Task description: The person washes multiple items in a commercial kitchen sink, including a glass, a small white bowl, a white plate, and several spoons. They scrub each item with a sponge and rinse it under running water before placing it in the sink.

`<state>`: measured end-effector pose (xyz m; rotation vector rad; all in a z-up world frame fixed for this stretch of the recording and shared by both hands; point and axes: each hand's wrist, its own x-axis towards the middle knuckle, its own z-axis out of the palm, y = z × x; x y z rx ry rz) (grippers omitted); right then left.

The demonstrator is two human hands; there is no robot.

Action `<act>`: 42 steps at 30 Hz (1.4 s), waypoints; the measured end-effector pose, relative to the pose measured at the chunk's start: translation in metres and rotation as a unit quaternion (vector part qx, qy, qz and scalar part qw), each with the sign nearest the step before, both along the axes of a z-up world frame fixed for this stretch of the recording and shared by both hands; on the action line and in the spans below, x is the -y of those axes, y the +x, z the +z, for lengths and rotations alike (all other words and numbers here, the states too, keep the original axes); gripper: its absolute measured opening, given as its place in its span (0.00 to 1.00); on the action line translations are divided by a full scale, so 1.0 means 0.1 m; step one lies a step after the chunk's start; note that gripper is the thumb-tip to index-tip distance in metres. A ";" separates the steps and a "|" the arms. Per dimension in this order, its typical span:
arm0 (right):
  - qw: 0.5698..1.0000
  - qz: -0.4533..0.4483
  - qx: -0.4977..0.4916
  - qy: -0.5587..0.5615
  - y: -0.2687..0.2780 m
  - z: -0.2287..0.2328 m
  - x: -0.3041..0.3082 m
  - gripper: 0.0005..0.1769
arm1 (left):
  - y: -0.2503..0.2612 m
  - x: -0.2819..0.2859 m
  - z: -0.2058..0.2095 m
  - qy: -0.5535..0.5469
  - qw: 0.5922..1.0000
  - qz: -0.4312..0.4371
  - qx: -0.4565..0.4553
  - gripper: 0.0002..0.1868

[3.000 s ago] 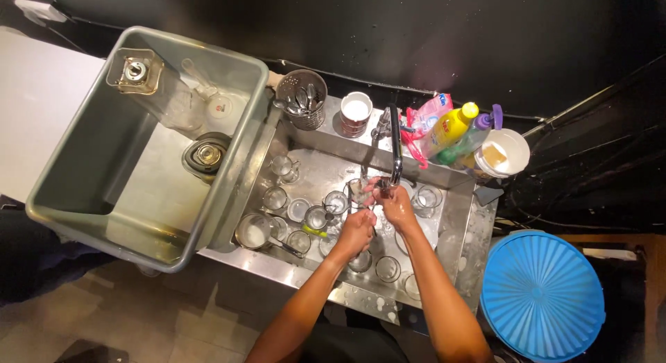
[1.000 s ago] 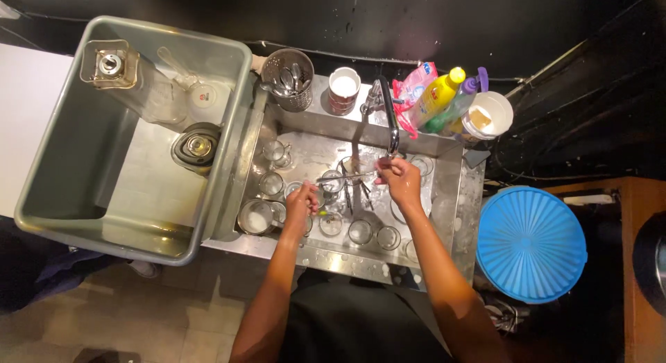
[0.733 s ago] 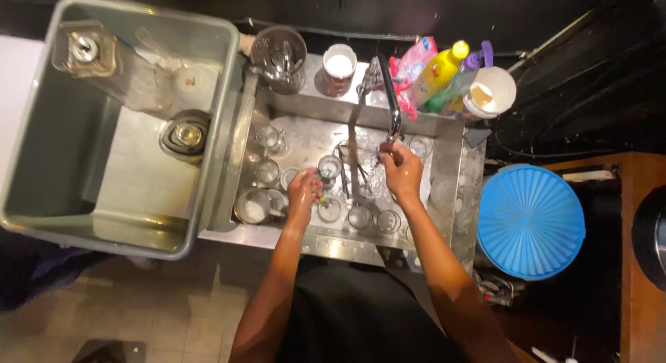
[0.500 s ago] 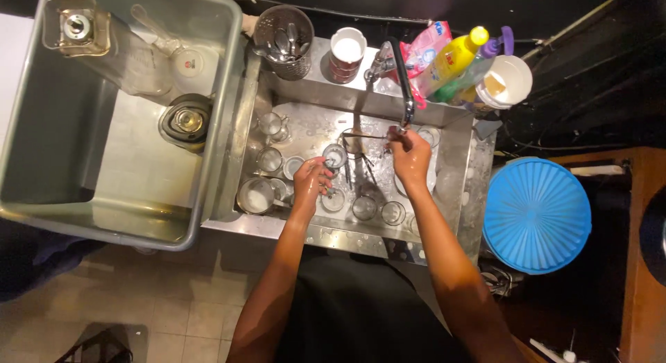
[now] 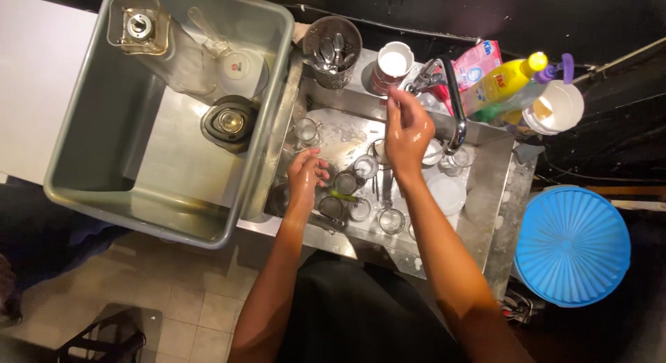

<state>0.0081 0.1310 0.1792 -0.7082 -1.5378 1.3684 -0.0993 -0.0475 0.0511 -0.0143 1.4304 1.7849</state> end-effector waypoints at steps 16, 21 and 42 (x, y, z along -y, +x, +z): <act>0.957 0.148 0.110 0.222 -0.75 -0.28 -0.50 0.28 | -0.18 0.10 0.15 0.017 0.999 0.003 -0.027 0.14; 0.982 0.161 0.050 0.081 -0.20 -0.96 -0.65 0.32 | -0.14 0.10 0.01 0.007 1.000 -0.008 -0.020 0.14; 0.878 0.161 0.445 0.076 0.79 -2.35 0.64 0.30 | 0.44 -0.04 -0.17 -0.017 0.996 -0.043 -0.076 0.14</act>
